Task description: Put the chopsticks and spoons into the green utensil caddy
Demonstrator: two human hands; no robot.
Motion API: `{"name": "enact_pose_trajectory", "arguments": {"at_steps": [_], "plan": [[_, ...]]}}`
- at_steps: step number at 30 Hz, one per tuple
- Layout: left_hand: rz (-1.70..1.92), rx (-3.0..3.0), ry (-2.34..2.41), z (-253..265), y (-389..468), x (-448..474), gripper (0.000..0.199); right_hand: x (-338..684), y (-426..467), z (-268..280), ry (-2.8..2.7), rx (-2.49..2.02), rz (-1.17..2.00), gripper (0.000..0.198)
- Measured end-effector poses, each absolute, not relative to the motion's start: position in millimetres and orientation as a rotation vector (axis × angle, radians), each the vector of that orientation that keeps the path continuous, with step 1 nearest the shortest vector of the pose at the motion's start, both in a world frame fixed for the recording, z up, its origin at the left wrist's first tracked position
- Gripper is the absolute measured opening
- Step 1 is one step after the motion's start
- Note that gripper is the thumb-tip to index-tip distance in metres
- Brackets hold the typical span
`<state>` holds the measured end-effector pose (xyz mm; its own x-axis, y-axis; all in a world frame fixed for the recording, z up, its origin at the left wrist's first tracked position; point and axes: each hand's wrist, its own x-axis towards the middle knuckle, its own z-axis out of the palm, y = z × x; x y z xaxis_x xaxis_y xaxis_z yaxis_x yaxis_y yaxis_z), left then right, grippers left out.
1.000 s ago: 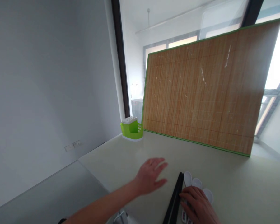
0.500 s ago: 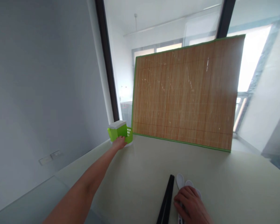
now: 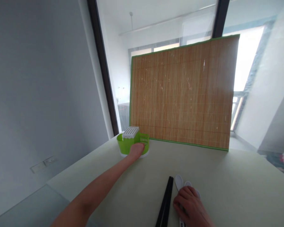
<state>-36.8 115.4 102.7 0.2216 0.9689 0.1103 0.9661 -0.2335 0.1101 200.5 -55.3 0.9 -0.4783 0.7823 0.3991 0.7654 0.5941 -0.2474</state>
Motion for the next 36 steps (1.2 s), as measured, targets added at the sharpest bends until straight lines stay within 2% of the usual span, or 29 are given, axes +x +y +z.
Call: {"name": "enact_pose_trajectory", "arguments": {"at_steps": [4, 12, 20, 23, 29, 36], "plan": [[0.219, 2.659, 1.846, 81, 106, 18, 0.019, 202, -57, -3, -2.348, -1.23, 0.052, 0.01], [0.412, 2.98, 1.489, 62, 64, 138, 0.018, 206, -53, -12, -2.271, -1.281, -0.026, 0.014], [0.467, 3.084, 1.307, 59, 40, 191, 0.012, 208, -51, -17, -2.202, -1.286, -0.05, 0.011], [0.545, 3.101, 1.241, 66, 30, 188, 0.013, 209, -51, -16, -2.197, -1.309, -0.078, 0.012], [0.994, 2.887, 1.064, 71, 7, 126, 0.022, 209, -52, -14, -2.18, -1.366, -0.067, 0.01], [0.857, 2.439, 1.39, 24, 0, 25, 0.021, 207, -55, -2, -2.13, -1.481, -0.141, 0.011]]}}
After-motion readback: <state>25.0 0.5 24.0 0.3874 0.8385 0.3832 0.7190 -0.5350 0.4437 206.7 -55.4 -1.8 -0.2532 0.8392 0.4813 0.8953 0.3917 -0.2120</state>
